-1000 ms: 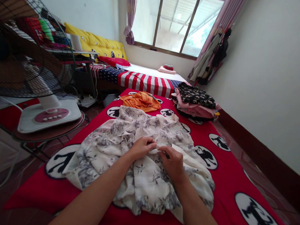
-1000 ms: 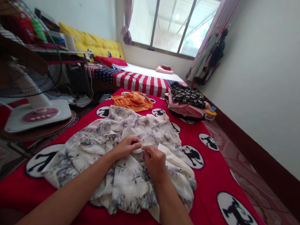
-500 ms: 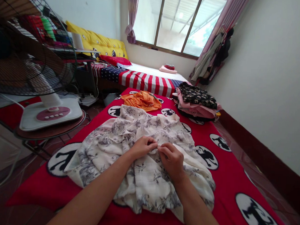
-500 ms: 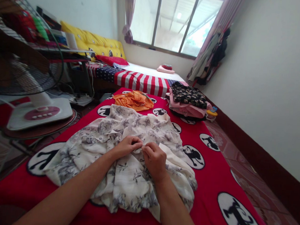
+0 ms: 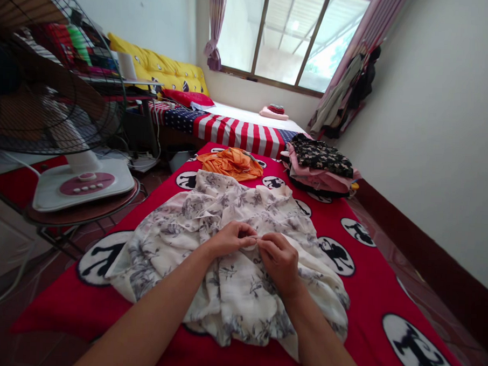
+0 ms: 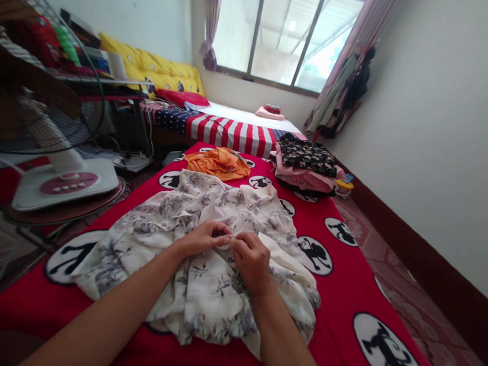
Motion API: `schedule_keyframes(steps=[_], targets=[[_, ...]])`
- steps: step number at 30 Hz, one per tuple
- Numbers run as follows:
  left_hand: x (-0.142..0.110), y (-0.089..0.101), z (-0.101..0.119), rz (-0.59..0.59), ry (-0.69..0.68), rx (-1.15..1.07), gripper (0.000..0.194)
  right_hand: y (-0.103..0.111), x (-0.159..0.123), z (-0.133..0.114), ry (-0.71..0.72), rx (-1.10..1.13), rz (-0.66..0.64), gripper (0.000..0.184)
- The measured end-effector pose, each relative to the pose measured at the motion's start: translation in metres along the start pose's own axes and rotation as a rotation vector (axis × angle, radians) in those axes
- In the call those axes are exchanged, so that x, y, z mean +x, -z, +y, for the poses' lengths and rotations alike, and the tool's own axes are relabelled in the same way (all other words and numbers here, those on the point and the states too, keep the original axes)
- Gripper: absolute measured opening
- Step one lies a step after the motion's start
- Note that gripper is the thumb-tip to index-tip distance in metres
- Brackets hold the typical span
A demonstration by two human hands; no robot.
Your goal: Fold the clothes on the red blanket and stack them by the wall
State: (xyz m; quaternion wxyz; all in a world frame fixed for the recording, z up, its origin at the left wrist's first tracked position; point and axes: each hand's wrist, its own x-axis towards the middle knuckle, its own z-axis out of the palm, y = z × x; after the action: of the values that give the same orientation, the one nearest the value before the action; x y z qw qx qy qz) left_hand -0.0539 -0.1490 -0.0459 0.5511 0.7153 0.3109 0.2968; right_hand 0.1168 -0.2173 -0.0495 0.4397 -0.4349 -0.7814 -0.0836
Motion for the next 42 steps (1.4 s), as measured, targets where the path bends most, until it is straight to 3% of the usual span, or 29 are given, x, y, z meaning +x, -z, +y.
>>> schedule_keyframes(steps=[10,24,35,42], targets=[[-0.002,0.000,-0.002,-0.038,-0.052,0.064,0.023,-0.004,-0.003,0.002,-0.028,0.092,-0.008,0.015],[-0.006,-0.009,0.006,0.176,-0.279,0.314,0.008,-0.007,-0.002,0.004,-0.080,0.150,0.058,0.015],[-0.008,-0.013,0.007,0.197,-0.335,0.294,0.014,-0.008,-0.007,0.004,-0.276,0.144,0.052,0.008],[-0.007,-0.021,0.007,0.268,-0.464,0.358,0.021,-0.008,-0.004,0.002,-0.264,0.176,0.057,0.015]])
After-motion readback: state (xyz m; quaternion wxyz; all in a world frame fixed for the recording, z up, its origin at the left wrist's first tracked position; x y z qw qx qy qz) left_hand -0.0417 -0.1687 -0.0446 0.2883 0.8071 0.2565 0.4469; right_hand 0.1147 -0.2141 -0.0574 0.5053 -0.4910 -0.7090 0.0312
